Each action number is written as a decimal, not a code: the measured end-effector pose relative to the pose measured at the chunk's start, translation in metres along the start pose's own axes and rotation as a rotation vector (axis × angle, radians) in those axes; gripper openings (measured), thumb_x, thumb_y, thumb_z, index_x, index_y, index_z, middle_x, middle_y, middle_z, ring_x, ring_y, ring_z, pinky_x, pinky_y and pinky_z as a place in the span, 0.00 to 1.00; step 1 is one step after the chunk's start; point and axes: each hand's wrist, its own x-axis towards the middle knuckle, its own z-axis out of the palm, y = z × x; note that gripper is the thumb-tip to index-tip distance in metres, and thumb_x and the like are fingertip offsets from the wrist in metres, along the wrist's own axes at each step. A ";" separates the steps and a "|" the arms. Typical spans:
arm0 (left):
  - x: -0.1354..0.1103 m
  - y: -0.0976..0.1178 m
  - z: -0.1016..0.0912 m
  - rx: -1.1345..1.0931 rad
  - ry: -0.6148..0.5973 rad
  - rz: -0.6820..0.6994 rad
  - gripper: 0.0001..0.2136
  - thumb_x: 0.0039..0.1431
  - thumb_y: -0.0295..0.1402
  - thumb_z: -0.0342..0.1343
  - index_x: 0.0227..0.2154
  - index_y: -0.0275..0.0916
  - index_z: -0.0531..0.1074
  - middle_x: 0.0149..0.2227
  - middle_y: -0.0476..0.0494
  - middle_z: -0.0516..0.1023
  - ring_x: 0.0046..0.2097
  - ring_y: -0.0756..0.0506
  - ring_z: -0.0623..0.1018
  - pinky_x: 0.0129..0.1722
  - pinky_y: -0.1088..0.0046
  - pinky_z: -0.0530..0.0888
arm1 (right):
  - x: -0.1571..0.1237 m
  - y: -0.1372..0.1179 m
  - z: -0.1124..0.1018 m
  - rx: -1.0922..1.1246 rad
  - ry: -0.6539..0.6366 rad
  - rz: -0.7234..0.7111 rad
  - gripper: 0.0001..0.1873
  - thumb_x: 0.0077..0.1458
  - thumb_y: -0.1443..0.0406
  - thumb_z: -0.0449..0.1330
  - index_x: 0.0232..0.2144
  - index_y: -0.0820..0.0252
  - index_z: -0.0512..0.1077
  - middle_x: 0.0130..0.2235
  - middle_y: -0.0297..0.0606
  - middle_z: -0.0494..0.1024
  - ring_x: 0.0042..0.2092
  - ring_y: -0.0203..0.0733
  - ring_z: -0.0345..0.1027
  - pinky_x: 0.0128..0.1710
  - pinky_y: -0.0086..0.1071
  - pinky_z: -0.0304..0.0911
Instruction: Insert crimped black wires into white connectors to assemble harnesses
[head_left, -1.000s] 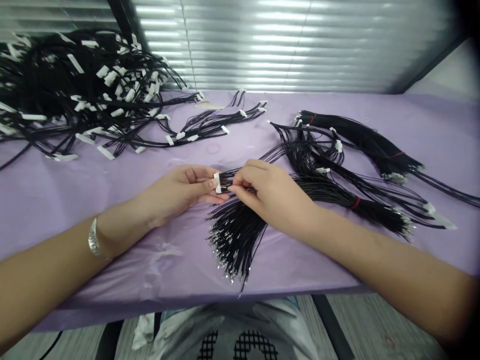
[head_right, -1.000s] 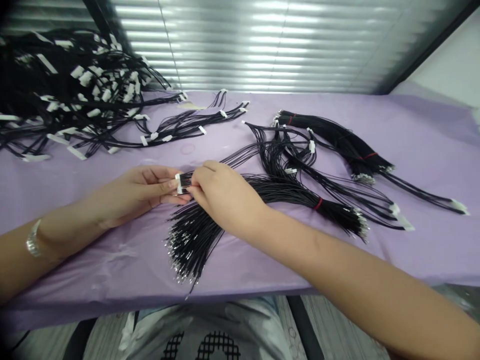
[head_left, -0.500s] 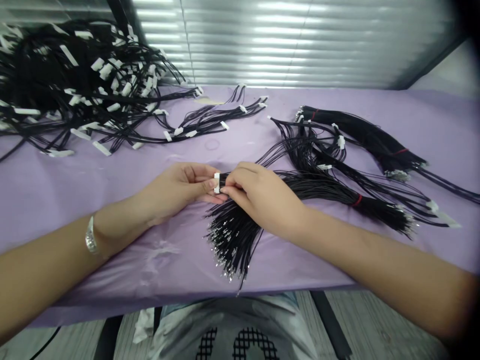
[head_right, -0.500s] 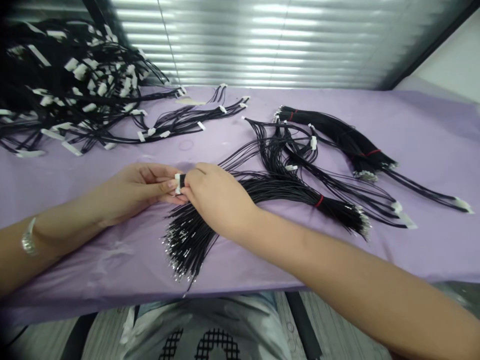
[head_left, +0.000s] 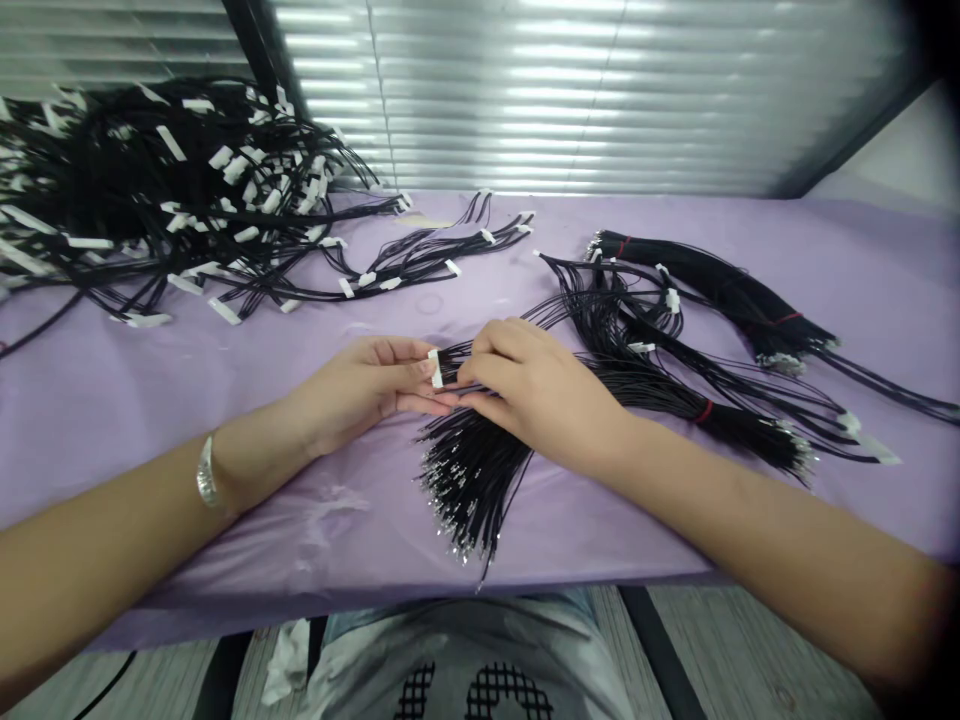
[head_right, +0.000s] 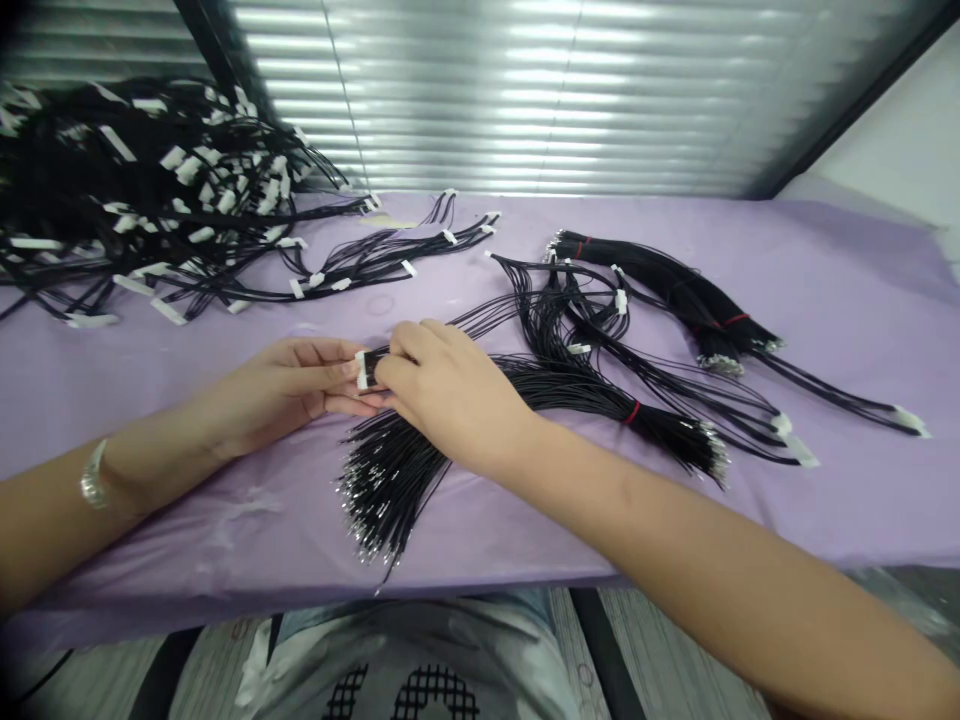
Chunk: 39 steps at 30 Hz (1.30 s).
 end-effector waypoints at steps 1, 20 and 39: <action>0.000 0.000 0.000 -0.016 0.004 -0.004 0.04 0.55 0.24 0.57 0.31 0.31 0.76 0.32 0.39 0.81 0.35 0.45 0.81 0.41 0.70 0.78 | 0.000 0.001 0.001 -0.023 -0.028 -0.014 0.08 0.58 0.66 0.55 0.34 0.65 0.73 0.36 0.43 0.70 0.38 0.42 0.60 0.39 0.35 0.58; 0.000 0.001 0.003 -0.001 0.058 0.007 0.05 0.54 0.23 0.58 0.34 0.30 0.76 0.32 0.37 0.81 0.37 0.44 0.81 0.42 0.70 0.77 | 0.000 0.003 -0.002 0.256 0.095 0.204 0.04 0.55 0.69 0.54 0.30 0.63 0.69 0.30 0.35 0.71 0.29 0.32 0.60 0.32 0.26 0.55; 0.002 0.000 -0.002 0.038 -0.016 0.009 0.05 0.55 0.26 0.59 0.34 0.30 0.75 0.33 0.38 0.81 0.35 0.46 0.81 0.38 0.74 0.78 | 0.003 0.003 0.014 0.294 0.058 0.224 0.04 0.54 0.70 0.56 0.30 0.64 0.71 0.29 0.34 0.72 0.30 0.32 0.61 0.33 0.26 0.56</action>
